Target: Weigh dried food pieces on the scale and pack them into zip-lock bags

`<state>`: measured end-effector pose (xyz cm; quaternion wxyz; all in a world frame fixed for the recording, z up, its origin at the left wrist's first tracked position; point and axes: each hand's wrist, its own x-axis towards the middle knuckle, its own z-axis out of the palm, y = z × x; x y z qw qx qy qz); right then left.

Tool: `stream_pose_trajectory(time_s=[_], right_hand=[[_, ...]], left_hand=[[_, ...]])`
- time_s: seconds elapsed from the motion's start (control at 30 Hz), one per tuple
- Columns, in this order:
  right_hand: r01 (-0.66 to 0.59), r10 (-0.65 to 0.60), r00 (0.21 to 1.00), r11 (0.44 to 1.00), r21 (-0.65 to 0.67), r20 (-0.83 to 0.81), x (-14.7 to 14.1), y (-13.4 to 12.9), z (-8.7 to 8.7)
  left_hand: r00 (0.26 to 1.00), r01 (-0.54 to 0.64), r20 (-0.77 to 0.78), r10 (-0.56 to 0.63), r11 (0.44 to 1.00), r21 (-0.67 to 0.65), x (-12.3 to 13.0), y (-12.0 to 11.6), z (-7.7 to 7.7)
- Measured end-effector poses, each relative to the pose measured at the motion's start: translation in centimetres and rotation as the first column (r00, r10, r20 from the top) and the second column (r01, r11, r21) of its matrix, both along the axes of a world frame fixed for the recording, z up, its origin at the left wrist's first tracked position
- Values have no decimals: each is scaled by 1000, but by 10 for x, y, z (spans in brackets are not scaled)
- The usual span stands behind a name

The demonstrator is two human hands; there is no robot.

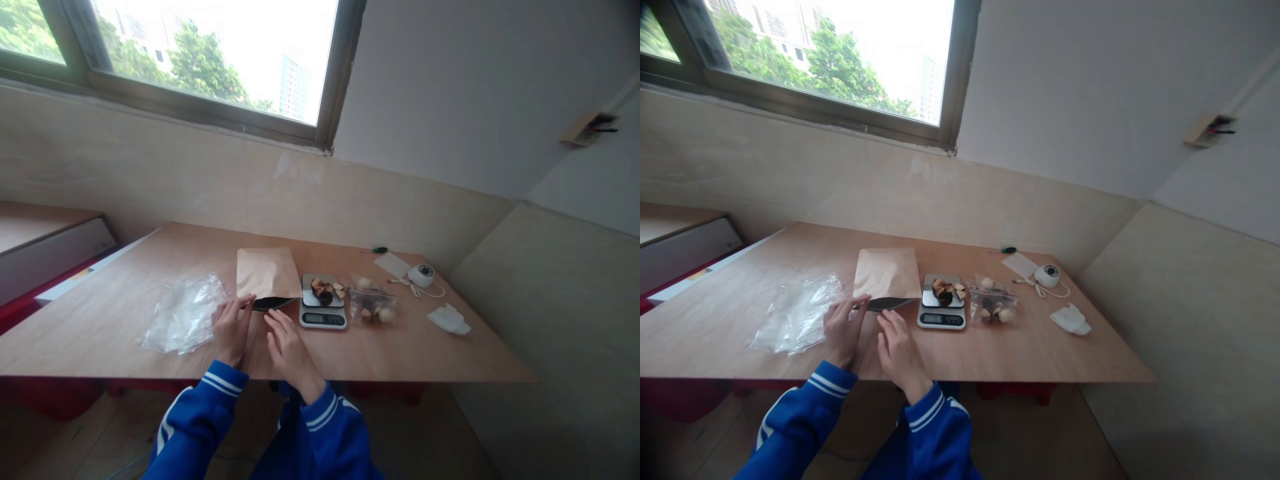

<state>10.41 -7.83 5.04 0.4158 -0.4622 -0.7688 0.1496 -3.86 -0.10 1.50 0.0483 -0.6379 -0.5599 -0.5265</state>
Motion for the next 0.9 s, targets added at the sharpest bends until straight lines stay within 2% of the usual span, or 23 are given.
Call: stream_pose_trajectory(time_s=[0.13,0.27,0.37,0.47,0.6,0.67,0.73,0.83,0.9], right_hand=[[10,-10,1000,1000,-23,-12,-4,-3,-6],[36,-37,998,999,-27,-48,2,-16,-14],[95,-96,991,995,-17,-89,12,-23,-23],[197,-195,971,980,1,-136,28,-25,-35],[334,-320,913,943,12,-255,47,-23,-45],[369,-354,880,929,-14,-318,51,-23,-46],[382,-369,860,924,-34,-352,54,-23,-47],[430,-409,851,903,-9,-329,67,-22,-52],[516,-488,830,856,40,-269,88,-20,-58]], left_hand=[[999,-37,-4,37,998,-44,1,-1,1],[1000,-19,-24,15,980,-197,0,0,1],[1000,8,-22,-16,948,-317,0,0,3],[999,15,-39,-30,938,-345,2,-1,6],[995,-104,-38,97,945,-312,4,-4,8],[981,-194,-64,183,926,-325,1,-6,7],[964,-259,-151,218,896,-360,-6,-8,6],[939,-273,-314,138,855,-442,-22,-8,6],[929,-242,-368,45,826,-510,-33,-7,9]])
